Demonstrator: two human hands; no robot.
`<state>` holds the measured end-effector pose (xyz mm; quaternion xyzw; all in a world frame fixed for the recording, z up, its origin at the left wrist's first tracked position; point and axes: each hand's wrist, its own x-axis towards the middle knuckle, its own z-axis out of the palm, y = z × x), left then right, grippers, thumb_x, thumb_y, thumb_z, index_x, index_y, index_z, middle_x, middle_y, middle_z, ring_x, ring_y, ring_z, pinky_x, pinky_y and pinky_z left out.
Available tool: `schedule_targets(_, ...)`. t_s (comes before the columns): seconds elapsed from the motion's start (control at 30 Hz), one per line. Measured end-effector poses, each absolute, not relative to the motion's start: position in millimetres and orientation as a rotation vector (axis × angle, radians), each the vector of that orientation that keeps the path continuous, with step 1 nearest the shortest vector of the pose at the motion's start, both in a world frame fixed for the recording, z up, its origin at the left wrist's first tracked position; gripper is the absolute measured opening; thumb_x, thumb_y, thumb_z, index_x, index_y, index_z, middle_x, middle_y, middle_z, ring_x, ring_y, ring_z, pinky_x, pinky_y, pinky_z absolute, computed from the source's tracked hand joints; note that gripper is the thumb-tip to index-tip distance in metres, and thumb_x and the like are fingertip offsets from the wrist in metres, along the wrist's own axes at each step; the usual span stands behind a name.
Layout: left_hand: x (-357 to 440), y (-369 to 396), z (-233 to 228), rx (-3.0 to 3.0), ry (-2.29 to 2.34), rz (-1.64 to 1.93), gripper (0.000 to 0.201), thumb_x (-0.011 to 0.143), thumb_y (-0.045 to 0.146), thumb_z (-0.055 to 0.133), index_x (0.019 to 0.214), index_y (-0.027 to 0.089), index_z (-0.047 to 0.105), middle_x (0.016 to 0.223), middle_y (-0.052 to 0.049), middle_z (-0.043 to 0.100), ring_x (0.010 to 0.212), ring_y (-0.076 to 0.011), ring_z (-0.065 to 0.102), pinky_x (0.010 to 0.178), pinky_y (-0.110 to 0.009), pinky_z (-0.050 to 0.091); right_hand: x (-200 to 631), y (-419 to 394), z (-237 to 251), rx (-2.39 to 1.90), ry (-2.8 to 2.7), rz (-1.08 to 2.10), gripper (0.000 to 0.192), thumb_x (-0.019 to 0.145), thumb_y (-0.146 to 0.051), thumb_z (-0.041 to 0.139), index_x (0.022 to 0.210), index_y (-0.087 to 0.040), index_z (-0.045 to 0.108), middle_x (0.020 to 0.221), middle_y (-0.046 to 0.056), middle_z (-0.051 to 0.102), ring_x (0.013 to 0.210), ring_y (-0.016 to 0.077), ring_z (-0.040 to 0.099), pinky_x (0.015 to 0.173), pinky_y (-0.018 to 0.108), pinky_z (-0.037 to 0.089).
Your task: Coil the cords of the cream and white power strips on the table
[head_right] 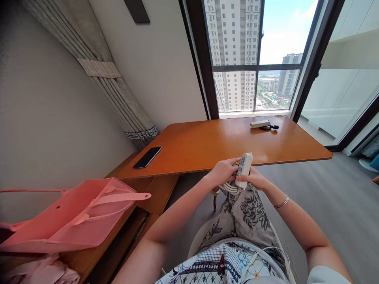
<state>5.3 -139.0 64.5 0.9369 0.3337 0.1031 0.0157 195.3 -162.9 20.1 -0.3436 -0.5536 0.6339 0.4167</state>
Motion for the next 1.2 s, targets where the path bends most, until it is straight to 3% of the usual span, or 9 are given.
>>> schedule_targets(0.23,-0.5,-140.7,67.3,2.972,0.949,0.369,0.036,0.083,0.023,0.067,0.118,0.023,0.071,0.155,-0.007,0.047,0.128,-0.0275,0.059,0.102,-0.037,0.053,191.3,-166.9,23.8,-0.826,-1.414,1.577,0.071,0.054,-0.040,0.093,0.115,-0.019,0.063,0.095,0.003,0.070,0.088,0.0204,0.063,0.080,0.033,0.049)
schedule_targets(0.43,-3.9,-136.6,61.1,2.975,0.839,0.466,0.029,0.081,0.019,0.067,0.109,0.016,0.072,0.155,-0.012,0.047,0.131,-0.0285,0.057,0.105,-0.037,0.052,192.1,-167.4,24.1,-0.824,-1.494,1.520,0.063,0.057,-0.044,0.092,0.107,-0.017,0.062,0.089,0.002,0.068,0.082,0.0185,0.061,0.075,0.032,0.048)
schedule_targets(0.67,-4.8,-139.6,56.6,3.085,0.895,0.517,0.028,0.082,0.019,0.066,0.110,0.016,0.069,0.151,-0.014,0.051,0.132,-0.0276,0.056,0.105,-0.039,0.052,193.3,-168.1,22.0,-0.846,-1.504,1.465,0.073,0.056,-0.040,0.093,0.118,-0.018,0.060,0.100,0.004,0.068,0.092,0.0209,0.062,0.084,0.036,0.050)
schedule_targets(0.8,-0.2,-146.1,60.7,3.170,1.006,0.410,0.028,0.081,0.025,0.070,0.107,0.015,0.069,0.158,-0.014,0.042,0.133,-0.0303,0.054,0.103,-0.042,0.053,193.0,-168.4,22.4,-0.841,-1.503,1.466,0.075,0.058,-0.042,0.091,0.122,-0.019,0.060,0.103,0.006,0.069,0.094,0.0227,0.063,0.086,0.039,0.052)
schedule_targets(1.0,4.6,-142.7,59.4,3.170,0.998,0.377,0.018,0.078,0.023,0.073,0.094,0.014,0.075,0.158,-0.014,0.042,0.135,-0.0310,0.051,0.113,-0.042,0.047,191.4,-170.3,23.8,-0.804,-1.508,1.487,0.076,0.058,-0.042,0.092,0.124,-0.020,0.060,0.101,0.006,0.070,0.094,0.0236,0.064,0.086,0.039,0.053)
schedule_targets(1.13,1.4,-137.1,54.9,3.147,0.899,0.431,0.016,0.079,0.020,0.071,0.094,0.015,0.075,0.158,-0.012,0.042,0.137,-0.0269,0.050,0.114,-0.039,0.046,191.3,-171.5,24.0,-0.792,-1.522,1.508,0.082,0.059,-0.042,0.091,0.131,-0.021,0.056,0.109,0.007,0.070,0.102,0.0259,0.063,0.092,0.042,0.052)
schedule_targets(1.2,0.0,-136.7,54.4,3.138,0.892,0.443,0.018,0.080,0.019,0.070,0.097,0.015,0.075,0.157,-0.012,0.043,0.138,-0.0269,0.050,0.117,-0.043,0.042,191.3,-171.8,24.1,-0.777,-1.537,1.507,0.084,0.060,-0.042,0.091,0.133,-0.022,0.054,0.113,0.008,0.069,0.106,0.0265,0.063,0.095,0.042,0.051)
